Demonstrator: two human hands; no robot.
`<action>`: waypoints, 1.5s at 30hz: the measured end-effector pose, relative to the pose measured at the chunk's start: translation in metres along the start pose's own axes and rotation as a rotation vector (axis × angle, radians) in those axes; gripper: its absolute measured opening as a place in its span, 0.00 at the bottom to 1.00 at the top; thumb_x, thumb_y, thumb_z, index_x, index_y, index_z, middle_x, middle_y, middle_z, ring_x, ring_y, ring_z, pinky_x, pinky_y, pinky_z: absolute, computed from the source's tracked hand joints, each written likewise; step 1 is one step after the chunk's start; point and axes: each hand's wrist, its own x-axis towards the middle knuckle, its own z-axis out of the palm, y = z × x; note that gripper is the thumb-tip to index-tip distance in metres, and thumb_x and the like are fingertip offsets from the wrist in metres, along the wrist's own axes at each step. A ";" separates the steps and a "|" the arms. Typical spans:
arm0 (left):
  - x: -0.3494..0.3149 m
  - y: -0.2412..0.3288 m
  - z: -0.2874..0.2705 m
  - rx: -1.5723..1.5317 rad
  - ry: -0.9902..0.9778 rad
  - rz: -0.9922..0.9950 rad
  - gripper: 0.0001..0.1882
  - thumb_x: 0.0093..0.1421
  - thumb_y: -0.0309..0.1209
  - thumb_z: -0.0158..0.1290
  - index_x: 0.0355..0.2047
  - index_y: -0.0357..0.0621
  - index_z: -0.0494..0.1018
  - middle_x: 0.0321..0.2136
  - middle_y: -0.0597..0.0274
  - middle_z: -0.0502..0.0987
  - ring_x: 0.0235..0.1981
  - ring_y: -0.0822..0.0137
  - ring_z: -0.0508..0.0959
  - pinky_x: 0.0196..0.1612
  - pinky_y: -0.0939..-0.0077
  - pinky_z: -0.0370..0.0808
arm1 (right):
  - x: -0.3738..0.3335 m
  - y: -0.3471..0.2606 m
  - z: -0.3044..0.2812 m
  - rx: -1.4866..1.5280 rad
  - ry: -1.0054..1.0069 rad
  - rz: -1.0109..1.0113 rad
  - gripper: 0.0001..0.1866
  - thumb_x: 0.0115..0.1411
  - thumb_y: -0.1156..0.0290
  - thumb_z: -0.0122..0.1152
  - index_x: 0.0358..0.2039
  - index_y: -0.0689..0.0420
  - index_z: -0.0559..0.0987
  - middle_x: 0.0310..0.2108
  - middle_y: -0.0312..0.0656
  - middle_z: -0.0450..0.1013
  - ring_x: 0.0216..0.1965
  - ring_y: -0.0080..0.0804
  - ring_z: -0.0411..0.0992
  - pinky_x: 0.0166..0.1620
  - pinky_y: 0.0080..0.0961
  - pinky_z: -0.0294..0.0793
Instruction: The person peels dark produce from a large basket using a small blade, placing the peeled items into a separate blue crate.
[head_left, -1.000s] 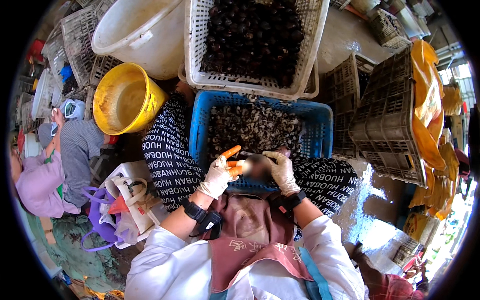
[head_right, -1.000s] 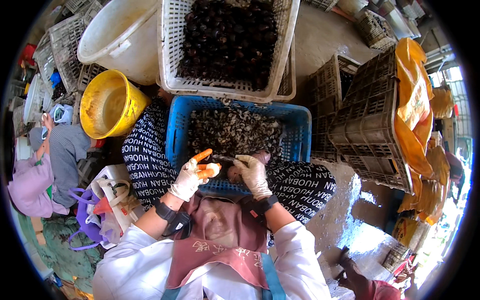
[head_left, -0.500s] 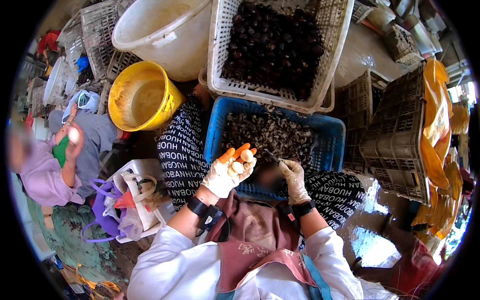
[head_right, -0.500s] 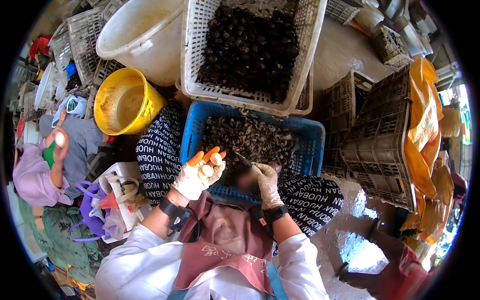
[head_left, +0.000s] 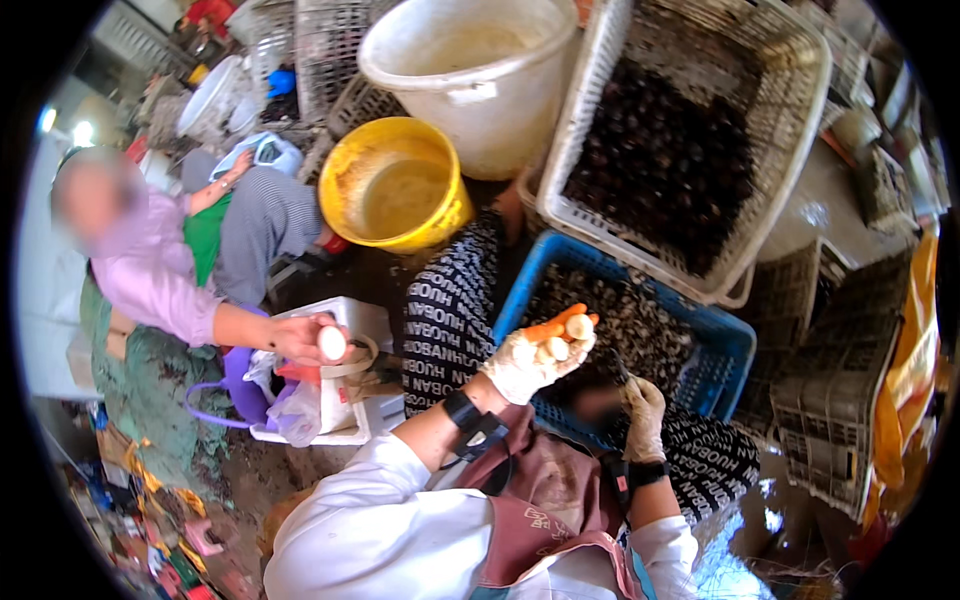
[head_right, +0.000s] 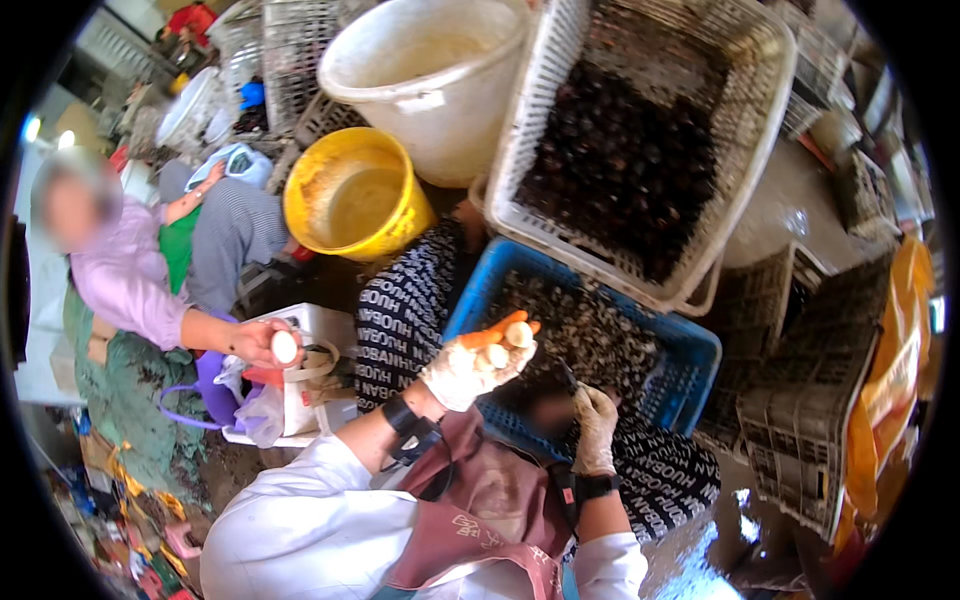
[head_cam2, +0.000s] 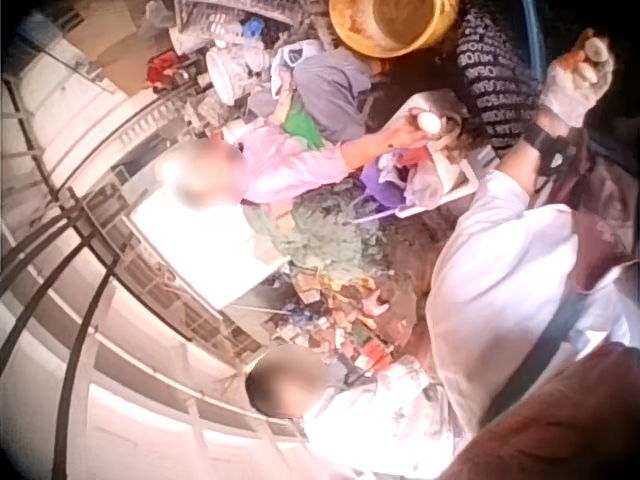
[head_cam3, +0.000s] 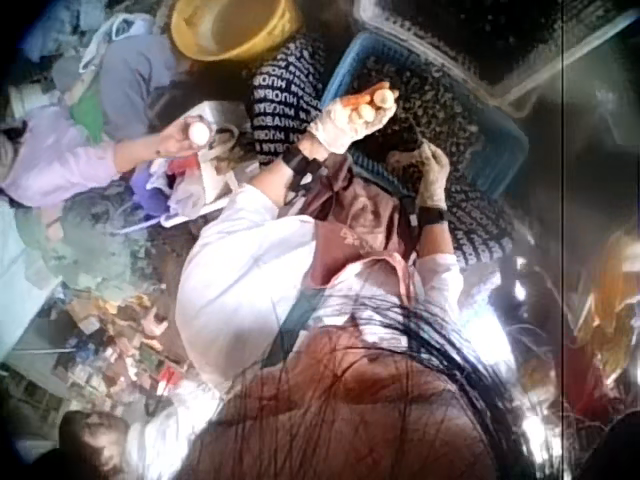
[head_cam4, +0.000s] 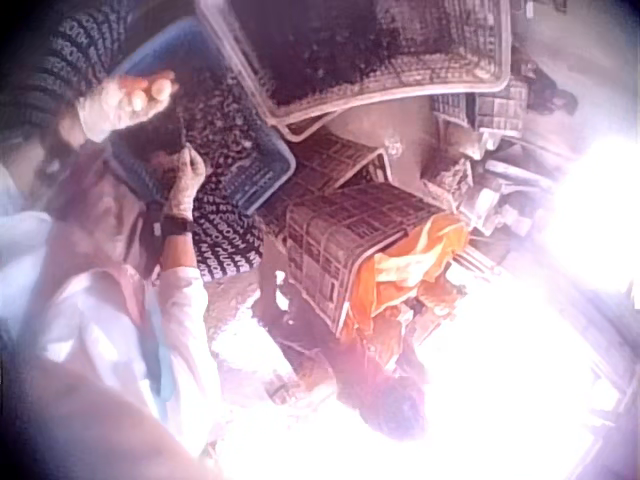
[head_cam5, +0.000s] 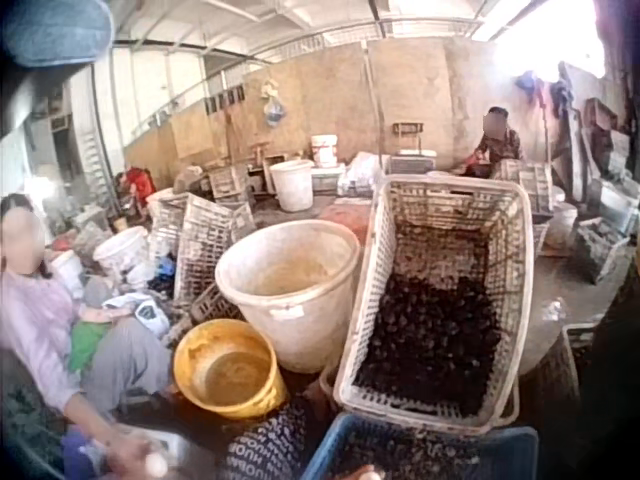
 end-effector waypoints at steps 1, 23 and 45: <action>0.003 -0.002 0.004 0.042 -0.027 0.001 0.23 0.63 0.28 0.42 0.60 0.39 0.59 0.58 0.48 0.63 0.52 0.51 0.70 0.56 0.64 0.71 | -0.002 -0.003 0.001 -0.011 0.061 0.000 0.08 0.59 0.69 0.59 0.34 0.60 0.80 0.23 0.22 0.67 0.22 0.10 0.58 0.25 0.10 0.56; 0.116 0.157 0.161 -0.092 -0.218 0.308 0.10 0.52 0.18 0.46 0.37 0.32 0.69 0.31 0.53 0.72 0.31 0.61 0.72 0.39 0.72 0.74 | -0.007 -0.031 0.018 0.045 0.044 0.033 0.14 0.58 0.66 0.59 0.16 0.49 0.71 0.16 0.20 0.59 0.17 0.11 0.52 0.20 0.14 0.48; 0.035 0.329 0.059 1.712 0.930 1.389 0.40 0.49 0.26 0.59 0.62 0.47 0.56 0.56 0.48 0.64 0.51 0.56 0.69 0.54 0.66 0.66 | 0.003 -0.028 0.014 0.161 0.003 0.073 0.09 0.60 0.67 0.58 0.30 0.59 0.78 0.22 0.26 0.69 0.23 0.14 0.64 0.27 0.13 0.62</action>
